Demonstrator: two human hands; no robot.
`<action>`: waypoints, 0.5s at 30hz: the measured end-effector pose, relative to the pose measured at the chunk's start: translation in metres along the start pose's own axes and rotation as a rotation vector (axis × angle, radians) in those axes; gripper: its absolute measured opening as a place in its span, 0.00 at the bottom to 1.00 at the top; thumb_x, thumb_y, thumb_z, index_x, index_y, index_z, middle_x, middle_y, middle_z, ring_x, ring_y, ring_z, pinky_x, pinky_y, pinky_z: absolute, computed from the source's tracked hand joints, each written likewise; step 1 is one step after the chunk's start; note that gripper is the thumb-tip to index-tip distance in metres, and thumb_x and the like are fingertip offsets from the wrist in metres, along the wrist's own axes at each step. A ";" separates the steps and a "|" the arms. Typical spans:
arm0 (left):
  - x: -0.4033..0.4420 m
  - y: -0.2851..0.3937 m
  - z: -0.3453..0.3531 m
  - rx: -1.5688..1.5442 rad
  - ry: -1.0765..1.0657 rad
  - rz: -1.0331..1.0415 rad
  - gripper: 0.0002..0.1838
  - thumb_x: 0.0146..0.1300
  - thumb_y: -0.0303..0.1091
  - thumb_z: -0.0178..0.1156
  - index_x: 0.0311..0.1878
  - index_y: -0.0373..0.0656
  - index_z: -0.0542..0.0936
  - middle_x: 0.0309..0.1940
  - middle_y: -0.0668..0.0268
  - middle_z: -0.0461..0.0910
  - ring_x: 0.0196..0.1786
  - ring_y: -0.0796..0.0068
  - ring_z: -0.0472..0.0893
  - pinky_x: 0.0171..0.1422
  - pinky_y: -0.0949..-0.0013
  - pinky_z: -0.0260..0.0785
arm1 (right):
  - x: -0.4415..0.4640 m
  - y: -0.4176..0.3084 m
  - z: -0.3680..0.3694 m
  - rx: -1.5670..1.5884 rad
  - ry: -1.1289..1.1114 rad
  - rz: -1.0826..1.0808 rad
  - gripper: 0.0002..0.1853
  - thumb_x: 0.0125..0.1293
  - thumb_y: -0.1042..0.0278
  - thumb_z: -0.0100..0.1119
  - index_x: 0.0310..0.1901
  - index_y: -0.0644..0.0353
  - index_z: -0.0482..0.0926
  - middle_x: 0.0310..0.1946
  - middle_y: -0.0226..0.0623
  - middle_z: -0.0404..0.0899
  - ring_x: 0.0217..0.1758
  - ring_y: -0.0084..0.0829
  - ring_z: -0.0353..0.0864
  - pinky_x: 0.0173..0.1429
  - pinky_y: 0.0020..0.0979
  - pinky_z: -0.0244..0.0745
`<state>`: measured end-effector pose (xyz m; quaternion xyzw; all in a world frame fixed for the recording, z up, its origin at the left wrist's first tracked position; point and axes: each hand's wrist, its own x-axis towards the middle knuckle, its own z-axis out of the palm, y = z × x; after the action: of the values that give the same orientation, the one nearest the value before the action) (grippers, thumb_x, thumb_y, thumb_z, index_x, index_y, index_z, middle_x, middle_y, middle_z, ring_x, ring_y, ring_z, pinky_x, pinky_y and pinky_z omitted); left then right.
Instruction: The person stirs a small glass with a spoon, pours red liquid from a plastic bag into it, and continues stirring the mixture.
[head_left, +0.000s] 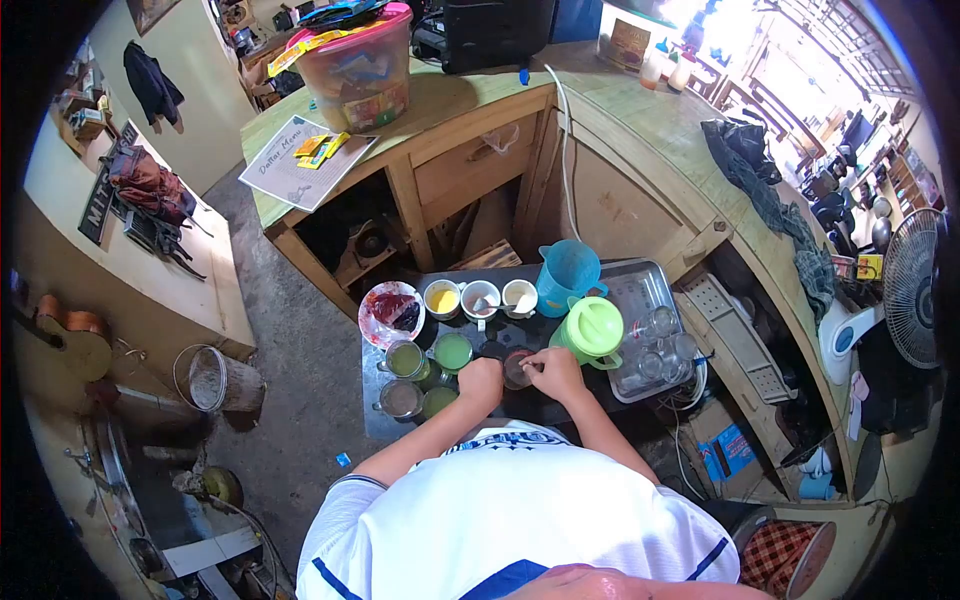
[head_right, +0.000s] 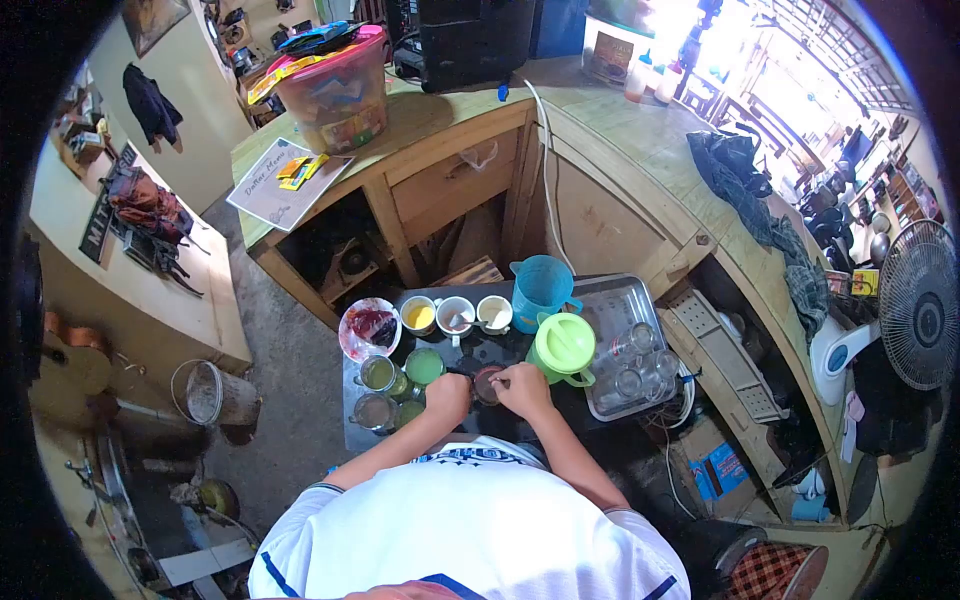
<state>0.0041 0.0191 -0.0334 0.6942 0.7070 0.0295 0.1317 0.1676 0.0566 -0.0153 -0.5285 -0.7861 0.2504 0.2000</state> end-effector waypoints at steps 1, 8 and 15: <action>-0.001 0.001 -0.003 0.006 0.005 0.001 0.03 0.53 0.29 0.61 0.27 0.44 0.82 0.24 0.56 0.83 0.29 0.59 0.86 0.30 0.61 0.78 | 0.001 0.001 0.001 0.071 0.021 -0.020 0.08 0.52 0.65 0.64 0.33 0.54 0.88 0.28 0.41 0.83 0.36 0.44 0.80 0.42 0.42 0.75; 0.000 0.001 -0.003 0.019 -0.006 -0.007 0.04 0.54 0.29 0.61 0.26 0.44 0.83 0.24 0.56 0.83 0.29 0.60 0.86 0.30 0.62 0.78 | -0.001 -0.011 -0.008 0.093 -0.063 0.095 0.07 0.52 0.64 0.65 0.33 0.52 0.88 0.29 0.41 0.83 0.35 0.42 0.82 0.41 0.40 0.77; 0.001 0.001 0.000 -0.001 0.010 -0.019 0.05 0.53 0.28 0.60 0.25 0.43 0.84 0.25 0.55 0.83 0.30 0.59 0.86 0.32 0.62 0.79 | 0.001 -0.003 -0.005 0.086 -0.096 0.054 0.08 0.53 0.64 0.64 0.34 0.54 0.87 0.30 0.42 0.83 0.33 0.43 0.82 0.40 0.39 0.77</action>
<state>0.0054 0.0199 -0.0333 0.6873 0.7141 0.0319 0.1287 0.1679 0.0571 -0.0097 -0.5280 -0.7687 0.3143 0.1779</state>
